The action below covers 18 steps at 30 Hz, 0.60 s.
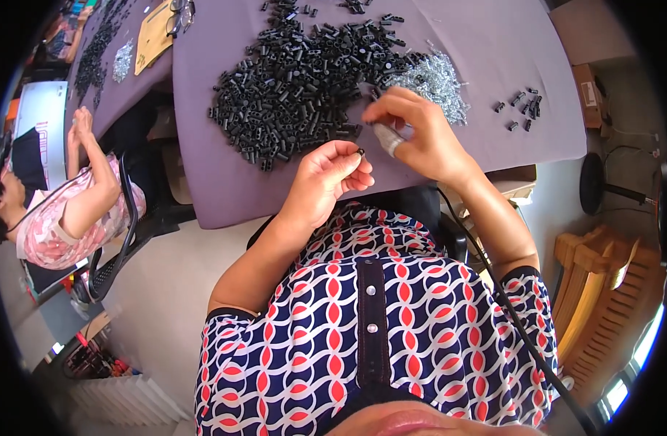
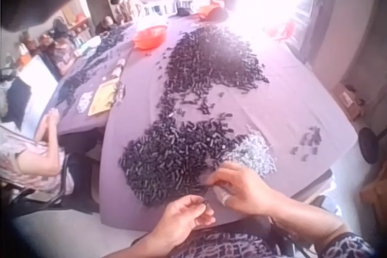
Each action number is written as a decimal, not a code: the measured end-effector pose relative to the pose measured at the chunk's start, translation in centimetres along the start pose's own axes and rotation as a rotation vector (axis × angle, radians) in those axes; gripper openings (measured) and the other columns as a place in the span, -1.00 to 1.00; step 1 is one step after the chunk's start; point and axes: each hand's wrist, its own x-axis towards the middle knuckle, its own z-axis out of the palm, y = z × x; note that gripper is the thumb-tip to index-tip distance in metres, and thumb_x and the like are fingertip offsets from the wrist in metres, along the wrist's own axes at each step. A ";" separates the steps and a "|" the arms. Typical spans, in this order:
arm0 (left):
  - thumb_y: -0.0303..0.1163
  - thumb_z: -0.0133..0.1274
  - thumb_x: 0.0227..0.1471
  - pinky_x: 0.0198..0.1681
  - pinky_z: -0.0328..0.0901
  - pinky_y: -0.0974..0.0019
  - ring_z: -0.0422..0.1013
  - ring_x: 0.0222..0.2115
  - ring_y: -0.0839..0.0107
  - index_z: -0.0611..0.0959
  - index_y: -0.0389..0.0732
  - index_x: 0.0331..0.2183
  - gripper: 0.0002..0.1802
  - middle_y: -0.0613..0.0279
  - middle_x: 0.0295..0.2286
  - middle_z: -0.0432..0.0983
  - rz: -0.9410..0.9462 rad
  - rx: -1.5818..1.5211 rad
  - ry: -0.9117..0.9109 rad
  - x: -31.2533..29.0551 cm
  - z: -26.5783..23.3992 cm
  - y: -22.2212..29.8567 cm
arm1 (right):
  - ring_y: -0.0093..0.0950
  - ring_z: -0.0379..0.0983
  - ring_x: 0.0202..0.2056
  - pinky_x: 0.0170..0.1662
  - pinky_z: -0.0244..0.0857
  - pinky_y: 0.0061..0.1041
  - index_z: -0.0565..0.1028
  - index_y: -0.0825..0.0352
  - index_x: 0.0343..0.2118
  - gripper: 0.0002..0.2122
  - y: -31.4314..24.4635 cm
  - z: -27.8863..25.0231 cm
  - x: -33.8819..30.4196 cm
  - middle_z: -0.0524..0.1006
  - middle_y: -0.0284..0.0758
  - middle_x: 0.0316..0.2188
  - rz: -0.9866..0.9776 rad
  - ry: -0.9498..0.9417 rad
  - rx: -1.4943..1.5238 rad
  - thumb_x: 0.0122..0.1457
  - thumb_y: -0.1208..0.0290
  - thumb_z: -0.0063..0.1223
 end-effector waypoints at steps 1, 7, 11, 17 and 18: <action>-0.43 0.03 0.26 -0.21 0.46 0.33 0.56 -0.35 0.36 0.53 -0.29 -0.12 -0.81 0.14 -0.32 0.61 0.003 0.030 -0.003 0.1 0.2 0.0 | -0.48 0.49 -0.32 -0.11 0.37 -0.55 0.56 0.42 -0.18 -0.77 -0.1 -0.4 -0.9 0.49 -0.35 -0.38 0.096 -0.042 0.141 0.05 0.68 0.12; -0.43 0.05 0.25 -0.23 0.45 0.38 0.57 -0.36 0.39 0.54 -0.29 -0.12 -0.81 0.16 -0.33 0.62 -0.008 0.158 -0.025 -0.2 2.0 0.1 | -0.58 0.49 -0.13 0.02 0.36 -0.55 0.54 0.48 -0.18 -0.81 0.9 0.4 -3.9 0.51 -0.38 -0.23 0.265 -0.067 0.741 0.16 0.72 0.00; -0.44 0.06 0.24 -0.24 0.45 0.37 0.56 -0.39 0.39 0.56 -0.29 -0.12 -0.81 0.15 -0.34 0.62 0.008 0.217 -0.013 -0.4 2.7 0.5 | -0.58 0.48 -0.12 0.03 0.36 -0.54 0.53 0.47 -0.20 -0.80 1.1 0.3 -4.5 0.49 -0.36 -0.21 0.309 -0.059 0.868 0.12 0.76 -0.01; -0.46 0.10 0.21 -0.29 0.45 0.42 0.55 -0.42 0.45 0.57 -0.31 -0.15 -0.82 0.17 -0.38 0.61 0.035 0.280 -0.012 -0.8 2.9 1.0 | -0.58 0.47 -0.12 0.02 0.36 -0.55 0.53 0.46 -0.24 -0.77 1.2 -0.4 -4.7 0.47 -0.38 -0.22 0.239 -0.113 0.808 0.05 0.81 -0.01; -0.47 0.10 0.21 -0.29 0.44 0.43 0.54 -0.42 0.46 0.58 -0.32 -0.16 -0.82 0.18 -0.38 0.61 0.033 0.300 -0.021 -0.8 3.0 1.0 | -0.57 0.47 -0.12 0.01 0.36 -0.55 0.53 0.46 -0.23 -0.75 1.2 -0.5 -4.7 0.47 -0.38 -0.22 0.234 -0.124 0.784 0.02 0.82 -0.01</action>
